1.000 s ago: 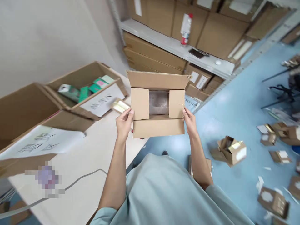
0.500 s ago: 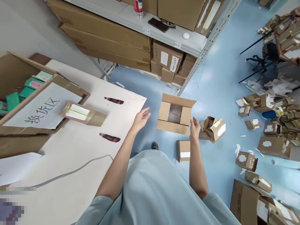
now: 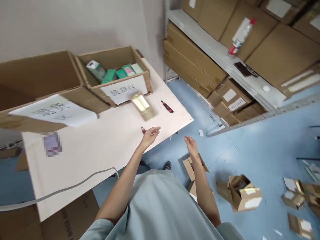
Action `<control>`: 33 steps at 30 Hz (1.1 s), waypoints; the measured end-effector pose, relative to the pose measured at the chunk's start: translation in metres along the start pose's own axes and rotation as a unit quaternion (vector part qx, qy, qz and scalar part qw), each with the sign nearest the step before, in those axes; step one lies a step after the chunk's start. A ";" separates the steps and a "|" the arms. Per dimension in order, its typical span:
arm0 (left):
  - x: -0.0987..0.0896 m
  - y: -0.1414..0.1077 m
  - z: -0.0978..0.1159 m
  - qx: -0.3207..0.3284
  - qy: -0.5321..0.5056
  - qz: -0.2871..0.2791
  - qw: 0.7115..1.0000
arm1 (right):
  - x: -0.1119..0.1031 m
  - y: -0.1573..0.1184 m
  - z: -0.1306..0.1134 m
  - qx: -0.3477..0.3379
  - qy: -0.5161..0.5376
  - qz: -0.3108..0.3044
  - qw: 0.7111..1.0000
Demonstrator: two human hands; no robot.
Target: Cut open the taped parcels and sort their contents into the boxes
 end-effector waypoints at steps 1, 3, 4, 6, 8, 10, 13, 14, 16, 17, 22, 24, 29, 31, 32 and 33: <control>-0.024 -0.005 -0.003 -0.002 -0.009 0.021 1.000 | 0.024 0.006 -0.012 -0.005 -0.003 -0.022 1.000; -0.072 -0.018 -0.008 0.000 -0.025 0.058 0.998 | 0.073 0.014 -0.034 -0.009 -0.005 -0.058 0.998; -0.095 -0.024 -0.011 0.002 -0.030 0.074 0.997 | 0.096 0.016 -0.044 -0.010 -0.005 -0.072 0.997; -0.140 -0.038 -0.017 0.000 -0.040 0.107 0.993 | 0.141 0.019 -0.061 -0.008 -0.009 -0.095 0.995; -0.181 -0.052 -0.025 -0.009 -0.051 0.141 0.989 | 0.182 0.021 -0.076 -0.004 -0.016 -0.112 0.994; -0.216 -0.064 -0.032 -0.023 -0.065 0.163 0.984 | 0.217 0.022 -0.087 0.003 -0.019 -0.119 0.993; -0.258 -0.078 -0.040 -0.040 -0.084 0.179 0.979 | 0.258 0.024 -0.099 0.010 -0.020 -0.113 0.993; -0.270 -0.082 -0.042 -0.043 -0.086 0.185 0.978 | 0.269 0.025 -0.102 0.012 -0.020 -0.108 0.994; -0.293 -0.090 -0.046 -0.046 -0.089 0.198 0.975 | 0.287 0.028 -0.107 0.018 -0.021 -0.098 0.995; -0.303 -0.093 -0.047 -0.047 -0.090 0.205 0.973 | 0.294 0.031 -0.109 0.021 -0.022 -0.091 0.995; -0.336 -0.100 -0.046 -0.053 -0.092 0.237 0.966 | 0.315 0.061 -0.121 0.047 -0.041 -0.048 0.997; -0.341 -0.098 -0.041 -0.053 -0.095 0.249 0.962 | 0.318 0.079 -0.127 0.056 -0.053 -0.031 0.997; -0.336 -0.087 -0.025 -0.046 -0.112 0.258 0.959 | 0.325 0.117 -0.135 0.073 -0.088 -0.015 0.993; -0.331 -0.082 -0.020 -0.044 -0.116 0.247 0.961 | 0.330 0.124 -0.135 0.068 -0.100 -0.020 0.992; -0.330 -0.080 -0.019 -0.042 -0.118 0.247 0.961 | 0.332 0.126 -0.135 0.063 -0.105 -0.025 0.992; -0.329 -0.079 -0.019 -0.039 -0.122 0.251 0.959 | 0.334 0.127 -0.134 0.057 -0.109 -0.032 0.992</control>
Point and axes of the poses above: each hand's wrist, its own y-axis towards the middle knuckle, its own x-axis out of the palm, z = x × y, the point moved 8 cm from there along y, towards the middle knuckle, and after that the axes turned 9 degrees about -y, right-handed, at the moved point
